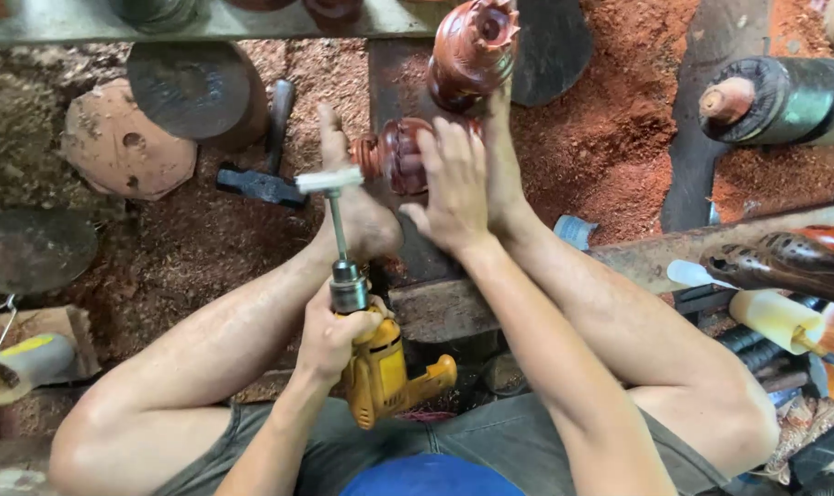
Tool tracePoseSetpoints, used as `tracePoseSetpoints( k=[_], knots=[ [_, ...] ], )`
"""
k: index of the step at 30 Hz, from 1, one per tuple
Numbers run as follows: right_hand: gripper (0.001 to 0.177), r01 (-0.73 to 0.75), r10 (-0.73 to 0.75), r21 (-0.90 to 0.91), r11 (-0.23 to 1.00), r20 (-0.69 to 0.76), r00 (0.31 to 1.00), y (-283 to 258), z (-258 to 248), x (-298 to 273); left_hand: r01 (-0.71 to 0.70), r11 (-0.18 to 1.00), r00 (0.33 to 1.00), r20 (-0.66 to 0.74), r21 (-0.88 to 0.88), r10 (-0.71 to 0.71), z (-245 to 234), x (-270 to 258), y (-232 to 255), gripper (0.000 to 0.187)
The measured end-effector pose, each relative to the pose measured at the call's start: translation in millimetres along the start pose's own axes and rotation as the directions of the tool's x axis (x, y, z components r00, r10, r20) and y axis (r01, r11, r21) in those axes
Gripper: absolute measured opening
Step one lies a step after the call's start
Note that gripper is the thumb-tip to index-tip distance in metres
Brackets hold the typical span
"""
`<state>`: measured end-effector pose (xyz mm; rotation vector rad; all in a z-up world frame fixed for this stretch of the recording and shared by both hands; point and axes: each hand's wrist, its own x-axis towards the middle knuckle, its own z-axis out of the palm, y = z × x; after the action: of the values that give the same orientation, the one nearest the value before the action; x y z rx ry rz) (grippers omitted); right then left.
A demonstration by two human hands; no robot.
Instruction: Polishing a turned wooden decorative piece using a power drill with a buffing attachment.
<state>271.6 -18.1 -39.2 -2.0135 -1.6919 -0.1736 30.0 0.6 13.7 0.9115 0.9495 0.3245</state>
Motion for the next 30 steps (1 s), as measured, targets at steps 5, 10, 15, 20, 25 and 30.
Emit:
tracePoseSetpoints(
  k=[5,10,15,20,25,30],
  knots=[
    [0.066,-0.457,0.543,0.819,0.348,0.221,0.81,26.7,-0.1,18.8,0.034,0.999,0.999,-0.002,-0.043,-0.034,18.9,17.1,1.9,0.032],
    [0.04,-0.417,0.416,0.663,-0.621,0.73,0.542,16.7,-38.3,57.9,0.004,1.0,1.0,0.015,-0.007,-0.004,45.2,47.5,5.9,0.026],
    [0.032,-0.436,0.52,0.682,-0.587,0.731,0.443,6.9,-50.3,71.2,0.068,0.996,0.997,0.034,0.059,-0.07,51.3,57.4,-5.5,0.026],
    [0.032,-0.425,0.469,0.693,-0.583,0.713,0.521,13.4,-42.9,61.3,0.118,0.993,0.993,0.027,0.019,-0.119,58.7,63.4,1.2,0.027],
    [0.044,-0.493,0.324,0.671,-0.554,0.719,0.615,4.1,-68.1,71.7,0.158,0.984,0.986,0.047,0.085,-0.162,70.6,67.2,8.3,0.029],
    [0.044,-0.429,0.35,0.632,-0.646,0.744,0.569,17.2,-37.0,53.2,0.121,0.99,0.988,0.085,0.073,-0.127,73.7,74.7,-8.4,0.029]
  ],
)
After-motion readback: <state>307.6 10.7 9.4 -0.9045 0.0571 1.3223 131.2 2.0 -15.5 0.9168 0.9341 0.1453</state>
